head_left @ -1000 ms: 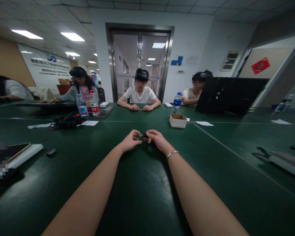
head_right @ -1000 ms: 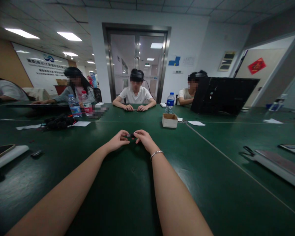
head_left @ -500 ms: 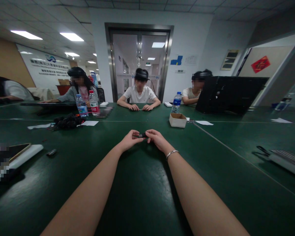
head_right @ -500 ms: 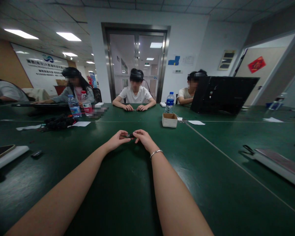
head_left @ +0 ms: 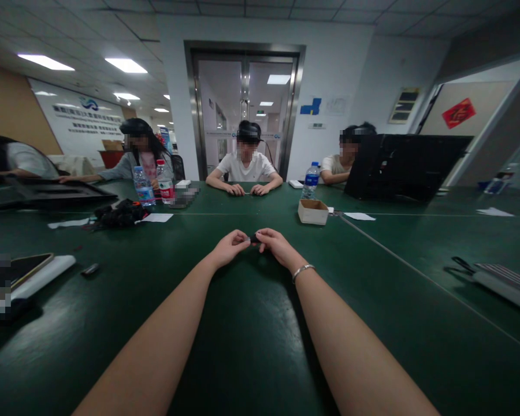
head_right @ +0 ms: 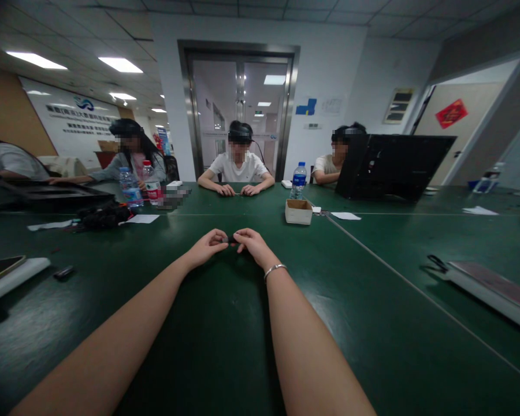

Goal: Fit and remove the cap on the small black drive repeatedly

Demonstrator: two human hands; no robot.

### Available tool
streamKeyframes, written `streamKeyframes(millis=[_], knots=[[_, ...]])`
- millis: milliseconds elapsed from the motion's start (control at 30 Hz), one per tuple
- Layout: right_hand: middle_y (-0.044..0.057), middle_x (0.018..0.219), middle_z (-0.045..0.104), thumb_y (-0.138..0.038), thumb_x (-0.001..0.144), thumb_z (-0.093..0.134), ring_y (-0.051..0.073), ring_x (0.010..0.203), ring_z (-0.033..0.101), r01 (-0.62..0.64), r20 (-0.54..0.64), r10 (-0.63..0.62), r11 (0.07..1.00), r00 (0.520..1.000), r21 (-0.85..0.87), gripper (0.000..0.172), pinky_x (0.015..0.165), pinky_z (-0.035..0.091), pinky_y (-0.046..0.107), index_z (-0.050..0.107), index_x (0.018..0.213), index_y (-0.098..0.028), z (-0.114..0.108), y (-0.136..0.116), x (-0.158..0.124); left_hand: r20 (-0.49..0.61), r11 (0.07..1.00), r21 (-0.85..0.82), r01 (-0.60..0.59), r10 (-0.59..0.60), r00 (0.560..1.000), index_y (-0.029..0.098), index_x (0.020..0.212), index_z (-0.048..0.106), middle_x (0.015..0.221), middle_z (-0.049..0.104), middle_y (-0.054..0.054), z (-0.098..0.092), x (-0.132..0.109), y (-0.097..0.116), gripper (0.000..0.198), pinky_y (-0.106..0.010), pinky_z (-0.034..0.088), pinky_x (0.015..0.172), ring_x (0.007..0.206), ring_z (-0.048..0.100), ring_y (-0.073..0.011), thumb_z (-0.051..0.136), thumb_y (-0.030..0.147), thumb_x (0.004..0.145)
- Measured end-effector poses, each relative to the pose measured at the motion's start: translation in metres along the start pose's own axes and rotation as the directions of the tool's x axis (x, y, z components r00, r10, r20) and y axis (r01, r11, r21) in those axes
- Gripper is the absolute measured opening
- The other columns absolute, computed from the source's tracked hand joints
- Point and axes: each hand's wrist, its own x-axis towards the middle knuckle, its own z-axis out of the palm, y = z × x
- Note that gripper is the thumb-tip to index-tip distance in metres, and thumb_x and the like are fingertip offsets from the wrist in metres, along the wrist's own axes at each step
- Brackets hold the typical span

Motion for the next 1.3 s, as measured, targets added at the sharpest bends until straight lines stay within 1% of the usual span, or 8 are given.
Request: streamKeyframes(millis=[33, 133, 233, 567, 667, 800, 900, 1300], knots=[[0.001, 0.067, 0.066, -0.034, 0.068, 0.07, 0.007, 0.045, 0.051, -0.003, 0.002, 0.003, 1.0, 1.0, 0.001, 0.026, 0.05, 0.038, 0.022, 0.057, 0.082, -0.016, 0.0001, -0.0002, -0.0002, 0.014, 0.999, 0.041, 0.002, -0.002, 1.0, 0.017, 0.087, 0.058, 0.087, 0.062, -0.005, -0.0003, 0.0008, -0.0001, 0.031, -0.033, 0.043, 0.08, 0.081, 0.057, -0.017, 0.06, 0.045, 0.073], [0.0, 0.069, 0.066, -0.035, 0.067, 0.071, 0.007, 0.046, 0.052, -0.002, 0.012, 0.002, 1.0, 1.0, 0.003, 0.027, 0.051, 0.038, 0.022, 0.058, 0.082, -0.016, 0.0005, -0.0011, -0.0013, 0.009, 0.992, 0.123, 0.039, -0.04, 0.999, 0.016, 0.074, 0.061, 0.078, 0.063, -0.006, -0.0005, 0.0027, -0.0007, 0.047, -0.033, 0.042, 0.08, 0.079, 0.057, -0.0182, 0.039, 0.056, 0.082], [0.0, 0.07, 0.065, -0.035, 0.066, 0.072, 0.007, 0.048, 0.052, 0.007, 0.01, -0.007, 1.0, 1.0, 0.001, 0.027, 0.052, 0.039, 0.022, 0.059, 0.081, -0.017, 0.0008, -0.0022, -0.0025, -0.013, 0.993, 0.12, 0.013, -0.012, 1.0, 0.017, 0.082, 0.063, 0.083, 0.064, -0.005, 0.0001, 0.0036, -0.0018, 0.042, -0.03, 0.042, 0.077, 0.079, 0.056, -0.0172, 0.05, 0.056, 0.076], [0.0, 0.075, 0.064, -0.035, 0.066, 0.072, 0.007, 0.049, 0.053, 0.004, 0.032, -0.004, 1.0, 0.999, -0.019, 0.027, 0.054, 0.039, 0.023, 0.059, 0.081, -0.017, 0.0008, -0.0015, -0.0011, 0.021, 0.997, 0.076, 0.002, -0.004, 1.0, 0.015, 0.081, 0.063, 0.082, 0.064, -0.006, 0.0024, 0.0048, -0.0034, 0.05, -0.031, 0.041, 0.077, 0.077, 0.055, -0.017, 0.045, 0.062, 0.076], [-0.001, 0.072, 0.064, -0.034, 0.066, 0.071, 0.008, 0.049, 0.054, 0.001, 0.021, -0.001, 1.0, 1.0, -0.016, 0.026, 0.055, 0.039, 0.023, 0.059, 0.081, -0.016, 0.0005, -0.0012, -0.0008, 0.019, 0.996, 0.084, -0.004, 0.002, 1.0, 0.016, 0.082, 0.061, 0.083, 0.063, -0.005, 0.0027, 0.0036, -0.0014, 0.046, -0.03, 0.041, 0.077, 0.079, 0.055, -0.0168, 0.055, 0.06, 0.071], [0.001, 0.076, 0.065, -0.033, 0.067, 0.071, 0.008, 0.051, 0.054, 0.001, 0.033, 0.0, 1.0, 0.999, -0.006, 0.026, 0.056, 0.04, 0.023, 0.059, 0.082, -0.016, 0.0003, -0.0015, -0.0009, 0.035, 0.995, 0.099, 0.026, -0.03, 0.999, 0.015, 0.076, 0.062, 0.079, 0.063, -0.006, 0.0024, 0.0027, 0.0003, 0.052, -0.032, 0.041, 0.078, 0.077, 0.055, -0.0176, 0.043, 0.063, 0.077], [0.0, 0.075, 0.064, -0.033, 0.066, 0.072, 0.008, 0.051, 0.055, 0.0, 0.02, 0.0, 1.0, 1.0, 0.0, 0.026, 0.055, 0.04, 0.023, 0.059, 0.082, -0.017, 0.0003, -0.0016, -0.0006, 0.024, 0.998, 0.059, 0.005, -0.006, 1.0, 0.016, 0.082, 0.061, 0.085, 0.063, -0.005, 0.0028, 0.0022, 0.0018, 0.044, -0.031, 0.041, 0.08, 0.081, 0.056, -0.0176, 0.057, 0.059, 0.07], [0.0, 0.075, 0.064, -0.032, 0.067, 0.072, 0.008, 0.052, 0.056, -0.007, 0.019, 0.007, 1.0, 1.0, 0.005, 0.025, 0.057, 0.042, 0.023, 0.06, 0.082, -0.017, 0.0002, -0.0013, -0.0009, 0.016, 0.998, 0.057, 0.014, -0.015, 1.0, 0.015, 0.079, 0.062, 0.081, 0.064, -0.005, 0.0023, 0.0042, -0.0025, 0.049, -0.032, 0.042, 0.079, 0.079, 0.057, -0.0176, 0.049, 0.062, 0.075]])
